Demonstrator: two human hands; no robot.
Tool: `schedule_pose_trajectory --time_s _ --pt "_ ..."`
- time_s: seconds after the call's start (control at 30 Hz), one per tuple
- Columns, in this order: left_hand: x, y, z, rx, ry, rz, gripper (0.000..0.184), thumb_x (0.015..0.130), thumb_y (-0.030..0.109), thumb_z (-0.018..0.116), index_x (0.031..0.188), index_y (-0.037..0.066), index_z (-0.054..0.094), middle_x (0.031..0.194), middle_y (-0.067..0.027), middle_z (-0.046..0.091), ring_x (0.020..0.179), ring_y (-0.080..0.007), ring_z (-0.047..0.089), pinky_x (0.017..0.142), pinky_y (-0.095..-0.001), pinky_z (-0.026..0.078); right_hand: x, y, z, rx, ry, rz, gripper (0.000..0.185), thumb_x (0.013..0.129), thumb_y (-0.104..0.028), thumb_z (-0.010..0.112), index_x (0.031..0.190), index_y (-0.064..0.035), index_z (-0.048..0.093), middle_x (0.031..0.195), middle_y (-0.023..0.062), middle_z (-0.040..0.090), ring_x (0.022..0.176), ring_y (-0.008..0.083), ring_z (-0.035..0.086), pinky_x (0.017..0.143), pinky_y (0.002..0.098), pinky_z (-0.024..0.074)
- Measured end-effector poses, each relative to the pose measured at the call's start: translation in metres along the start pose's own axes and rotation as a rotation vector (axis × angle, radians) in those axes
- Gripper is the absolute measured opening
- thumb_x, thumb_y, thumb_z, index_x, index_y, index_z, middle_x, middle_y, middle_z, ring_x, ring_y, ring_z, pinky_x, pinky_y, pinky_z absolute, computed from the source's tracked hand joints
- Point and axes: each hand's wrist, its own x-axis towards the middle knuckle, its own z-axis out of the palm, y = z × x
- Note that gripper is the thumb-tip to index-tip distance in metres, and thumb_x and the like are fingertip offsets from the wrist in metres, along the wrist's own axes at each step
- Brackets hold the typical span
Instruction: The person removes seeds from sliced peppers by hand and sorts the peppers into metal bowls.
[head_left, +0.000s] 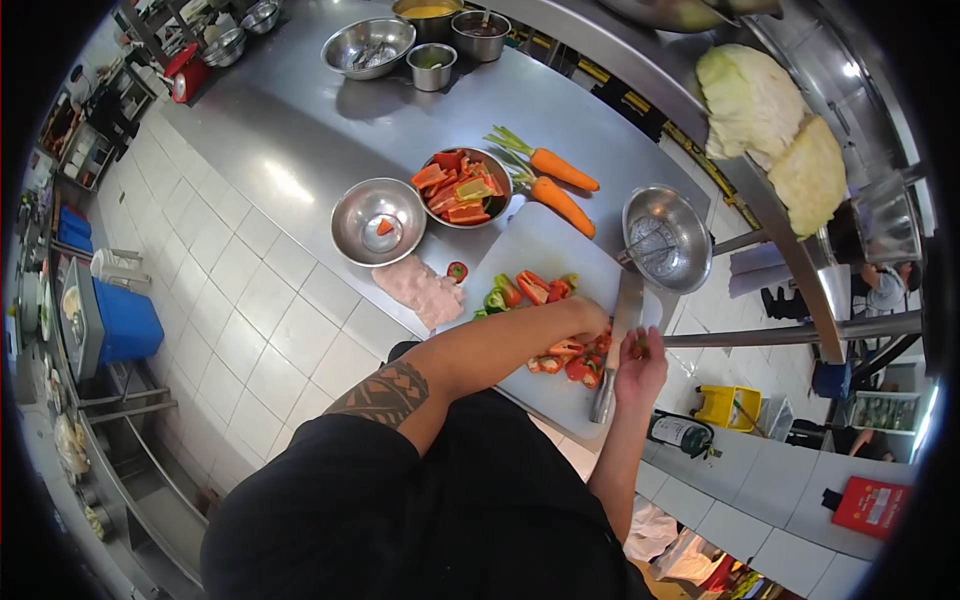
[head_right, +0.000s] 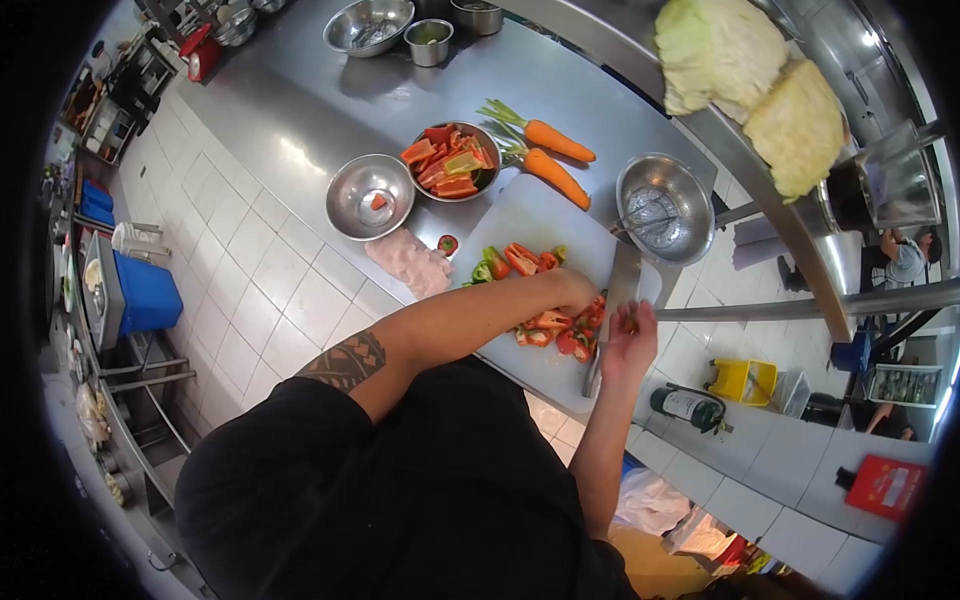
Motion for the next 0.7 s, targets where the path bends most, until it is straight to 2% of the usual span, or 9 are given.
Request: schedule_pose_trajectory --time_s 0.1,0.23,0.3,0.4,0.47,0.5,0.57,0.6,0.7 --pt "-0.014 0.0 0.009 0.055 0.069 0.08 0.032 0.077 0.015 0.073 0.108 0.005 0.075 0.121 -0.0153 0.071 0.106 -0.0281 0.07 0.09 -0.0393 0.055 -0.033 0.006 0.076 -0.174 -0.339 -0.061 0.026 0.099 -0.012 0.06 0.122 -0.0005 0.059 0.113 0.0146 0.064 0.096 0.0263 0.065 0.092 0.0383 0.054" --pt "0.029 0.011 0.049 -0.275 0.303 -0.363 0.022 0.084 0.01 0.065 0.102 0.003 0.075 0.104 -0.0168 0.074 0.097 -0.0319 0.072 0.083 -0.0439 0.056 -0.062 0.05 0.178 -0.419 -0.754 0.174 0.035 0.103 -0.015 0.057 0.134 0.0006 0.056 0.128 0.0175 0.062 0.113 0.0285 0.064 0.1 0.0403 0.0508" --pt "0.008 0.005 0.057 -0.124 0.443 -0.093 0.024 0.09 0.01 0.056 0.107 0.003 0.073 0.113 -0.0205 0.071 0.102 -0.0335 0.071 0.085 -0.0452 0.056 -0.083 0.073 0.216 -0.555 -0.841 0.206 0.043 0.104 -0.022 0.057 0.143 -0.0043 0.05 0.139 0.0148 0.056 0.123 0.0265 0.058 0.107 0.0409 0.0449" --pt "-0.028 -0.004 0.031 -0.112 0.537 0.195 0.025 0.088 0.011 0.059 0.109 0.002 0.07 0.121 -0.0242 0.065 0.105 -0.036 0.068 0.087 -0.0448 0.055 -0.102 0.077 0.244 -0.642 -0.838 0.074 0.049 0.105 -0.027 0.057 0.149 -0.0089 0.045 0.147 0.0119 0.05 0.129 0.024 0.054 0.111 0.041 0.04" --pt "-0.024 -0.013 0.043 -0.223 0.552 0.256 0.022 0.087 0.012 0.061 0.105 0.001 0.068 0.121 -0.0211 0.062 0.101 -0.0354 0.067 0.089 -0.0447 0.054 -0.112 0.057 0.24 -0.68 -0.758 -0.117 0.044 0.105 -0.025 0.056 0.145 -0.0078 0.049 0.141 0.0131 0.056 0.123 0.0256 0.059 0.105 0.0393 0.0456" --pt "-0.046 -0.012 0.033 -0.523 0.97 0.417 0.019 0.087 0.011 0.061 0.102 0.0 0.066 0.112 -0.0186 0.062 0.097 -0.035 0.066 0.086 -0.0438 0.054 -0.116 0.043 0.233 -0.665 -0.688 -0.169 0.042 0.105 -0.023 0.055 0.144 -0.0059 0.05 0.138 0.0143 0.058 0.121 0.0268 0.061 0.102 0.0391 0.0481" --pt "-0.105 -0.025 0.003 -0.791 1.062 0.445 0.017 0.086 0.008 0.061 0.101 -0.001 0.063 0.101 -0.0152 0.061 0.092 -0.0335 0.064 0.082 -0.042 0.052 -0.119 0.016 0.2 -0.55 -0.555 -0.295 0.038 0.105 -0.019 0.053 0.139 -0.0013 0.052 0.13 0.0171 0.062 0.115 0.0279 0.064 0.096 0.0392 0.0525" --pt "-0.14 -0.048 -0.006 -0.729 0.745 0.331 0.018 0.086 0.007 0.061 0.102 -0.001 0.062 0.099 -0.0142 0.06 0.092 -0.0325 0.063 0.08 -0.041 0.051 -0.116 0.002 0.177 -0.483 -0.482 -0.361 0.031 0.104 -0.018 0.057 0.13 -0.0016 0.059 0.12 0.0143 0.067 0.107 0.0227 0.067 0.09 0.0352 0.0555" --pt "-0.216 -0.122 0.015 -0.811 1.045 0.119 0.018 0.083 -0.001 0.058 0.101 -0.001 0.062 0.098 -0.0182 0.059 0.092 -0.0344 0.063 0.081 -0.0449 0.051 -0.112 -0.025 0.095 -0.4 -0.092 -0.476 0.022 0.102 -0.014 0.06 0.12 -0.0024 0.063 0.108 0.0097 0.069 0.092 0.017 0.066 0.081 0.0306 0.0539"
